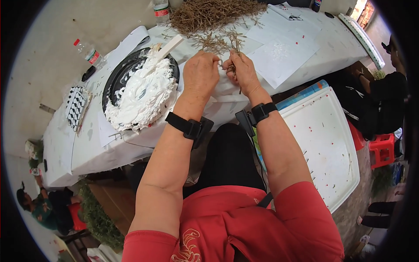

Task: The person picks up a twig by hand, dips it into a tray of white paste, and places it onto a white tray. After repeating this, they gather a bundle of twigs and separate them one by one to continue the process.

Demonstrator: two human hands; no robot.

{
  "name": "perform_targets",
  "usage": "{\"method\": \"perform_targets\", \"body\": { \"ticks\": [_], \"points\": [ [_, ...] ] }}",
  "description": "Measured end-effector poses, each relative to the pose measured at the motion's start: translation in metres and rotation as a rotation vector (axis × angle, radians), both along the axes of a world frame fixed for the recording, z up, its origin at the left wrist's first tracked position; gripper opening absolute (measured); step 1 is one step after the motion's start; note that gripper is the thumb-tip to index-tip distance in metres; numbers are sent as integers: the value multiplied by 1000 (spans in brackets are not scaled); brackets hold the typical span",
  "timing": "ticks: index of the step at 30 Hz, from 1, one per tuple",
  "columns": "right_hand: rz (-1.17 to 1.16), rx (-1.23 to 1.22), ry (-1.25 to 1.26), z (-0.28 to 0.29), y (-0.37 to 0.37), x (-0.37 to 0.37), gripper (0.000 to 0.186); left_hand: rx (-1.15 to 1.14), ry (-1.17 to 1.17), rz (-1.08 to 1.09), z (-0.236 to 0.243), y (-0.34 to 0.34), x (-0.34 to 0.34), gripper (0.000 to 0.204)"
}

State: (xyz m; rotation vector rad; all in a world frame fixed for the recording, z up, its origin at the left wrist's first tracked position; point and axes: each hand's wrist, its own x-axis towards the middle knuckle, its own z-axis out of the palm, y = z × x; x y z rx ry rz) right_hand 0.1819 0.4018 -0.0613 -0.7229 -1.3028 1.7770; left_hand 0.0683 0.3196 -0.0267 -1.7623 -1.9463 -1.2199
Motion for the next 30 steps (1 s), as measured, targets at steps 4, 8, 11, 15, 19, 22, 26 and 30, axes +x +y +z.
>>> {"method": "perform_targets", "body": {
  "ticks": [4, 8, 11, 15, 19, 22, 26, 30],
  "points": [
    [47, 38, -3, 0, -1, 1, 34, -186, -366, -100, -2, -1, 7, 16],
    [76, 62, 6, -2, -1, 2, 30, -240, -462, -106, -3, -2, 11, 14],
    [81, 70, -1, -3, 1, 2, 26, -265, -428, -109, 1, 0, 14, 15],
    [61, 65, -35, -4, 3, 1, 22, -265, -399, -91, -1, 1, 12, 26],
    [2, 84, -72, -7, 6, -3, 20, -236, -363, -70, -1, -1, 15, 39],
    [-39, 127, -87, -9, 6, -5, 19, -200, -373, -68, 6, -8, 17, 44],
    [-44, 138, -108, -3, 1, 3, 18, -185, -482, -140, 19, -31, 18, 49],
    [94, 24, -82, 7, -22, 21, 18, -291, -676, -316, 29, -87, 13, 51]
  ]
}}
